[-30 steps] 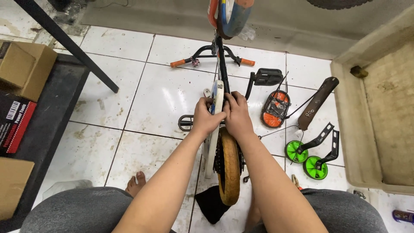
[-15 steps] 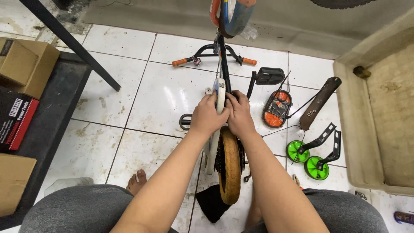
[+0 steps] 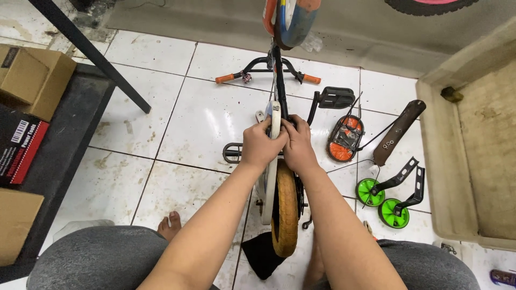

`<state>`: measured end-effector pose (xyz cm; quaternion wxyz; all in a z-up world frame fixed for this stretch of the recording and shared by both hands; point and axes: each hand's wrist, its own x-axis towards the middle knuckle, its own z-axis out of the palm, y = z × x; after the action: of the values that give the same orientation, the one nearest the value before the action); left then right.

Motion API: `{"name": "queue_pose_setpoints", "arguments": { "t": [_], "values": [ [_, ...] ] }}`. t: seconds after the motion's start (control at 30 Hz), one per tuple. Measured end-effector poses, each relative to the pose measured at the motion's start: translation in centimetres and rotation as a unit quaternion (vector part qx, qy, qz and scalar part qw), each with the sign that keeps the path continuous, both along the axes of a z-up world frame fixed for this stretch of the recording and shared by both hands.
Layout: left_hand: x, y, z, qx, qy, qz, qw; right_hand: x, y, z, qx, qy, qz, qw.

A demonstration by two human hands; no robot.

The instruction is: Removing and reinstalling a plastic chain guard on a small bicycle using a screwdriver.

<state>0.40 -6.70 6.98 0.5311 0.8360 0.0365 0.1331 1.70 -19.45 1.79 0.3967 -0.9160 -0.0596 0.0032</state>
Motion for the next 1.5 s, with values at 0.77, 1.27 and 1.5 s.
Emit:
{"name": "queue_pose_setpoints", "arguments": {
  "t": [0.77,1.27,1.5],
  "values": [
    [3.7,0.4,-2.7,0.115,-0.175,0.025,0.978,-0.2,0.1,0.7,-0.01,0.011,0.001,1.0],
    [6.0,3.3,-0.2,0.015,0.048,-0.013,0.999,0.4,0.0,0.6,-0.016,0.008,0.0,1.0],
    [7.7,4.1,0.9,0.013,0.276,-0.124,0.953,0.1,0.4,1.6,-0.025,0.019,-0.001,1.0]
  ]
}}
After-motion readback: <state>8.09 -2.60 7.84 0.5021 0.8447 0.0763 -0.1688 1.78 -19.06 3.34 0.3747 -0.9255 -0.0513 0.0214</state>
